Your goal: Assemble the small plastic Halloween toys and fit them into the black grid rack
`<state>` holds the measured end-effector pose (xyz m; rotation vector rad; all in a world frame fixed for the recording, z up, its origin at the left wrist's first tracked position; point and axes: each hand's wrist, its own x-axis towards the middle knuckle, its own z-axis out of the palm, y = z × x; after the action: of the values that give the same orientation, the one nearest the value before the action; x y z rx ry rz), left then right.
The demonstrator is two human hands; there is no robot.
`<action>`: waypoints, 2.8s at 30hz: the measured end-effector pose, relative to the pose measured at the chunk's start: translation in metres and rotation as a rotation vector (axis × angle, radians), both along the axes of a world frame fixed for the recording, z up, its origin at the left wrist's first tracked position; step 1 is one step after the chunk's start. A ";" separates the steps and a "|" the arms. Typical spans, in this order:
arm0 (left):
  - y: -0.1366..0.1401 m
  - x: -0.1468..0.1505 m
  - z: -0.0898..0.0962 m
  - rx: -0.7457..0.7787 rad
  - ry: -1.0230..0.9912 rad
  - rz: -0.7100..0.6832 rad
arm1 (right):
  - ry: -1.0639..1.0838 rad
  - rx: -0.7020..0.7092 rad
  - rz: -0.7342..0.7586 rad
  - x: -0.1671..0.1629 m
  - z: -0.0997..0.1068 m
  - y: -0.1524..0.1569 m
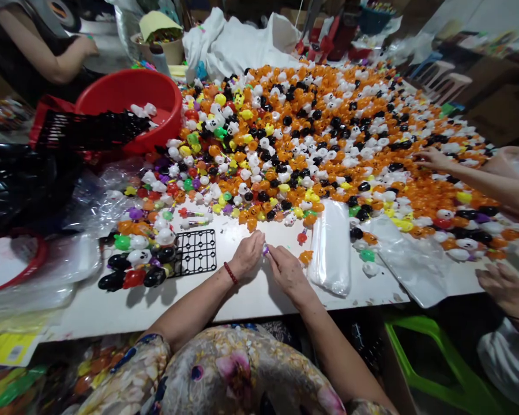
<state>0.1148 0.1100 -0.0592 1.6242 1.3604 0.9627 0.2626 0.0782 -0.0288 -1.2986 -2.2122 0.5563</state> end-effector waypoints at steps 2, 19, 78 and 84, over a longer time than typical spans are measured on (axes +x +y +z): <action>-0.001 0.002 -0.003 0.011 0.043 -0.003 | -0.008 0.001 -0.032 -0.004 -0.005 -0.002; 0.022 -0.016 -0.016 0.207 0.481 0.163 | -0.436 0.012 -0.309 0.075 -0.020 0.078; 0.009 -0.011 0.013 -0.138 -0.051 -0.097 | -0.007 -0.194 -0.154 -0.010 0.005 -0.002; 0.021 -0.025 0.009 -0.131 0.003 -0.021 | 0.023 -0.120 -0.010 -0.004 -0.007 0.018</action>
<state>0.0894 0.1308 -0.0505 1.5391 1.3767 0.8408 0.2582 0.0965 -0.0361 -1.3559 -2.1811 0.7056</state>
